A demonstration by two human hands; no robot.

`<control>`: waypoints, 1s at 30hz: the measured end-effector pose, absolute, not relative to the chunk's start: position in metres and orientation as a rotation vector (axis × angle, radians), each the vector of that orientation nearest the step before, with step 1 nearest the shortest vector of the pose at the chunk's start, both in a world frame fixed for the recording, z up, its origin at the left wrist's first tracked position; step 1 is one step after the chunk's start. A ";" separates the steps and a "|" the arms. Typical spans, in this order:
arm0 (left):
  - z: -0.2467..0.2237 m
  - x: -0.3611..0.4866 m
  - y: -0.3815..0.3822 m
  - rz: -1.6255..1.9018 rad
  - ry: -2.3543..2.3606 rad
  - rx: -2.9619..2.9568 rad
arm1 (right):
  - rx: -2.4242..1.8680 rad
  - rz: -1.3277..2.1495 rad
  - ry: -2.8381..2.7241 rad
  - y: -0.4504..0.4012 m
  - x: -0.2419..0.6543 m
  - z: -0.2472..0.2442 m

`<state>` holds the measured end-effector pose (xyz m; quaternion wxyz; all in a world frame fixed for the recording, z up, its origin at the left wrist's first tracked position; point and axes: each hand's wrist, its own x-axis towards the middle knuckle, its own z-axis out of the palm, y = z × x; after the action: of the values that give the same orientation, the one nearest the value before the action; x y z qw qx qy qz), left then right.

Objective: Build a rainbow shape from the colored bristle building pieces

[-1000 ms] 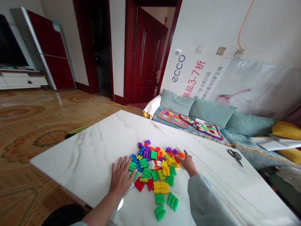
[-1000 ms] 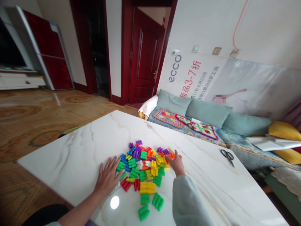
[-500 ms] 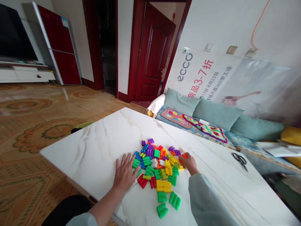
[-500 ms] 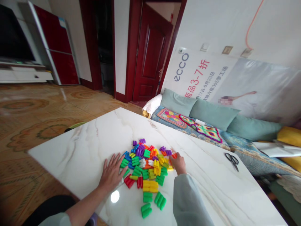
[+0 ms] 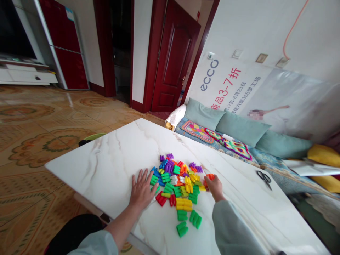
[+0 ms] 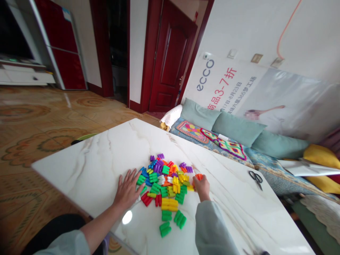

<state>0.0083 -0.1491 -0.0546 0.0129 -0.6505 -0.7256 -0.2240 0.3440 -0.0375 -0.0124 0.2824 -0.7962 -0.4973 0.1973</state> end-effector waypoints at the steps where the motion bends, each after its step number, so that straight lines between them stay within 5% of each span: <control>1: -0.055 0.008 -0.149 -0.698 -2.262 -2.026 | -2.058 0.602 -1.253 -0.040 0.344 -0.011; 14: -0.058 0.007 -0.148 -0.690 -2.258 -2.025 | -1.626 0.890 -1.358 -0.046 0.245 0.016; 30: -0.052 0.009 -0.151 -0.651 -2.278 -2.022 | -2.029 0.255 -1.922 0.010 0.280 0.014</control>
<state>0.0089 -0.1508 -0.0523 0.0135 -0.6491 -0.7313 -0.2091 0.2798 0.0102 0.0138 0.1667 -0.7128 -0.6754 0.0895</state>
